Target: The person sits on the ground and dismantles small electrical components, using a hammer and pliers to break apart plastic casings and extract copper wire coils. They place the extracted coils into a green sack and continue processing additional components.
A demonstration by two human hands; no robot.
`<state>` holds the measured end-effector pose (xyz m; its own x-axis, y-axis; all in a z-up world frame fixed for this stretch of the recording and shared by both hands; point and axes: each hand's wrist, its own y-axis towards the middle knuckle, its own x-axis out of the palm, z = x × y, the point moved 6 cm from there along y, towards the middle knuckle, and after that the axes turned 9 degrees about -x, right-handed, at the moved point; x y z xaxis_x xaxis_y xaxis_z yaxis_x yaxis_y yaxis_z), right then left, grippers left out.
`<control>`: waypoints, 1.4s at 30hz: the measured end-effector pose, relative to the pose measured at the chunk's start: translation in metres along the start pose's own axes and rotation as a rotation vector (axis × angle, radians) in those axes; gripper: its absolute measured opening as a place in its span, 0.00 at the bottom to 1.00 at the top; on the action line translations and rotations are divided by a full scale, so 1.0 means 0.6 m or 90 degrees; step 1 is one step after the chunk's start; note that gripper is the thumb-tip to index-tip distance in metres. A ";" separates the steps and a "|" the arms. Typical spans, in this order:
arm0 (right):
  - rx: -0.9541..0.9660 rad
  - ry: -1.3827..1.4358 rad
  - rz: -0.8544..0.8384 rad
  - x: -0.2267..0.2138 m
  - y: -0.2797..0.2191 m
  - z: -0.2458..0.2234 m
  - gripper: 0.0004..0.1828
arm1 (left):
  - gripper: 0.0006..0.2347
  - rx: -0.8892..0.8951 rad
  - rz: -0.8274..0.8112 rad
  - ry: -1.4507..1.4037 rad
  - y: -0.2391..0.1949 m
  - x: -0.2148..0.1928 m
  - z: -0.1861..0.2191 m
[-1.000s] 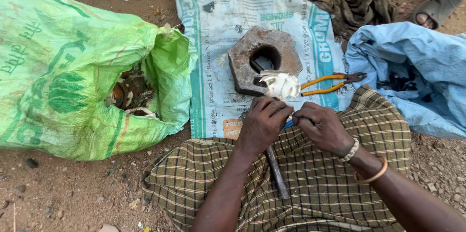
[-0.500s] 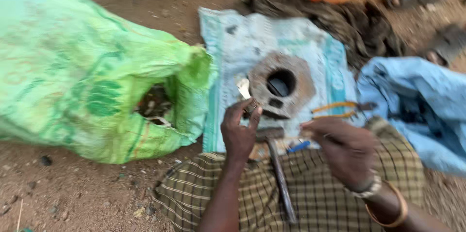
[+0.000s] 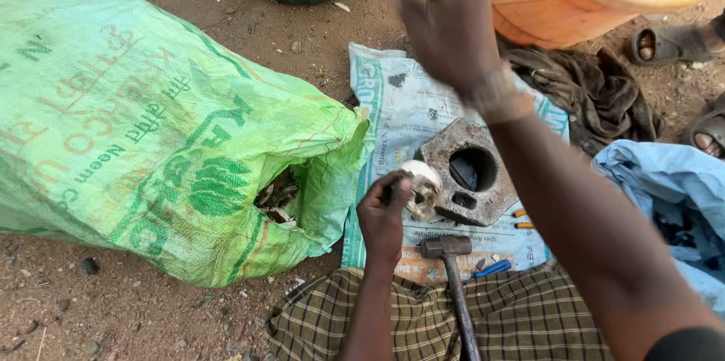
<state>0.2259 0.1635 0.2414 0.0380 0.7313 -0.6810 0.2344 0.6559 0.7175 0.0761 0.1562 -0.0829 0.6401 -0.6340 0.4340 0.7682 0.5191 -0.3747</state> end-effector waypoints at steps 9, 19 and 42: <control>0.593 0.429 -0.058 0.012 -0.575 0.015 0.36 | 0.14 -0.103 -0.224 -0.254 0.006 0.024 -0.044; 0.582 0.566 0.114 -0.057 -0.576 -0.054 0.53 | 0.16 -0.039 -0.339 -0.053 -0.068 0.067 -0.051; 0.869 0.798 0.353 -0.088 -0.649 -0.097 0.42 | 0.27 -0.070 -0.511 -0.061 -0.121 0.111 -0.002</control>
<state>0.0759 -0.1197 0.0066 -0.1018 0.8780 0.4678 0.9485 0.2275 -0.2206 0.0630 0.0756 -0.0275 -0.1036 -0.7341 0.6710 0.9908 -0.1354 0.0048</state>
